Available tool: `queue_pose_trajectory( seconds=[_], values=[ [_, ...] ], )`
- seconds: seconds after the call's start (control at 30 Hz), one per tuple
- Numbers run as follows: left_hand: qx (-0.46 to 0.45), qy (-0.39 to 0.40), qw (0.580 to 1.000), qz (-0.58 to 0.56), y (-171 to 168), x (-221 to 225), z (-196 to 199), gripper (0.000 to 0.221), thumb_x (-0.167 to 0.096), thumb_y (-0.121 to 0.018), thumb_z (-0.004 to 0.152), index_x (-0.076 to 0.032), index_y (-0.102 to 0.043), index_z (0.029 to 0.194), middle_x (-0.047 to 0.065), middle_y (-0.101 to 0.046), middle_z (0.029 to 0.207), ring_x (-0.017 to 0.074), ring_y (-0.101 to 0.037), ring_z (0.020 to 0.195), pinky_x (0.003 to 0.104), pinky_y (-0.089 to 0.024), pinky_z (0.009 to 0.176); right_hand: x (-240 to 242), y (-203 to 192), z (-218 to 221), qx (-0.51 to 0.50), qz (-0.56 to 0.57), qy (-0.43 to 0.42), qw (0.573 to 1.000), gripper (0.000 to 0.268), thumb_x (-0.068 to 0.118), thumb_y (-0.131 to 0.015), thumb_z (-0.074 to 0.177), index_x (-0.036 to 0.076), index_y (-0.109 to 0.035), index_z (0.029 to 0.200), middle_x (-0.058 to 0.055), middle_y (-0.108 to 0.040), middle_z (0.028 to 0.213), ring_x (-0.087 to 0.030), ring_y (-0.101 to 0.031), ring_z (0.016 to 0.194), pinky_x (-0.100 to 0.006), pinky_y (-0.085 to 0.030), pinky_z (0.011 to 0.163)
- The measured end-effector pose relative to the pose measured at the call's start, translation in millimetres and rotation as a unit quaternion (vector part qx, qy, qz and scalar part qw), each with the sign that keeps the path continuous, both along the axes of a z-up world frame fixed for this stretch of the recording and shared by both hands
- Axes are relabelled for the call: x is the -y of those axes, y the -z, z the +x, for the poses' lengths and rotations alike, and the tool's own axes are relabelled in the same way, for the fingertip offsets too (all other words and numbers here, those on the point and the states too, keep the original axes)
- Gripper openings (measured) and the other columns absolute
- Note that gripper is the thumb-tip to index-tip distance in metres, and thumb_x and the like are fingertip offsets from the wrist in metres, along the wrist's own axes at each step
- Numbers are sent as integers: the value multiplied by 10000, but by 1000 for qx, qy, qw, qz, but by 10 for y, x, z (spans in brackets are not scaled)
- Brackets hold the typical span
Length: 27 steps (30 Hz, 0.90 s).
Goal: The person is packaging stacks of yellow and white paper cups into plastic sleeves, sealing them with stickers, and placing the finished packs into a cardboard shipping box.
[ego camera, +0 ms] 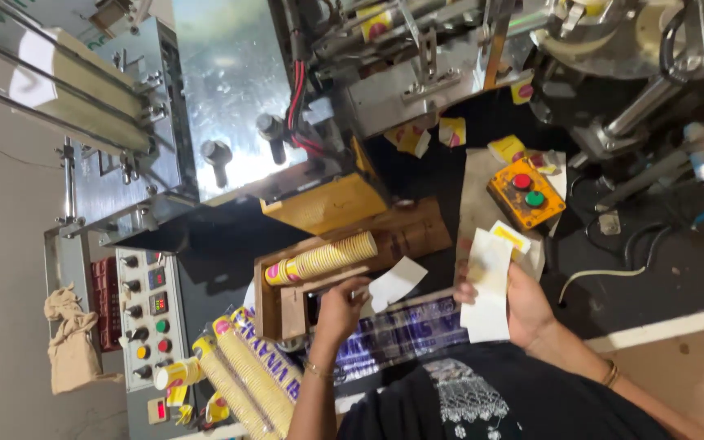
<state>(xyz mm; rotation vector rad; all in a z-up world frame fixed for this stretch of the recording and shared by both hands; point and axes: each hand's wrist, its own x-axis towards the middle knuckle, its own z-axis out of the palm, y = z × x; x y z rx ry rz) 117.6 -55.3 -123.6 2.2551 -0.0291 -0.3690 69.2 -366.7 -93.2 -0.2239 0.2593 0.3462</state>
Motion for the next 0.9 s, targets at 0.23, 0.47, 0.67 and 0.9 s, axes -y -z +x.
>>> queue_pose_trajectory(
  seconds=[0.23,0.47,0.67,0.9],
  values=[
    [142,15,986,88,-720,528,-262,396,-149,-782,801,-105,-736,1192,134,-790,1052,289,-739,942,406,-572,759,-116,-186,11,20,-50,14,998,428,290,-416,1077,66,-512,1429,-106,-619,995,-243,-596,858,-403,-521,844],
    [57,-8,969,-239,-1031,1211,-639,624,-164,-781,834,14,-534,1379,128,-690,1151,167,-723,1004,292,-619,802,-555,-363,-171,60,-371,111,920,323,95,-637,1028,30,-531,1326,-71,-638,1136,-186,-657,1058,-363,-542,918],
    [-38,-85,919,-384,-521,877,-621,305,-178,-785,982,36,-722,1190,54,-735,935,106,-614,798,248,-481,684,-575,-533,-386,-3,-251,90,964,290,167,-579,1039,-21,-571,1260,-110,-657,1130,-207,-694,1002,-353,-578,893],
    [-137,-138,794,-576,-979,322,-657,195,-140,-730,963,-18,-680,1107,20,-740,954,68,-672,827,233,-517,718,-507,-774,-531,158,-360,-45,919,509,16,-683,912,59,-525,1394,-118,-687,1288,-97,-612,859,-252,-533,800]
  ],
)
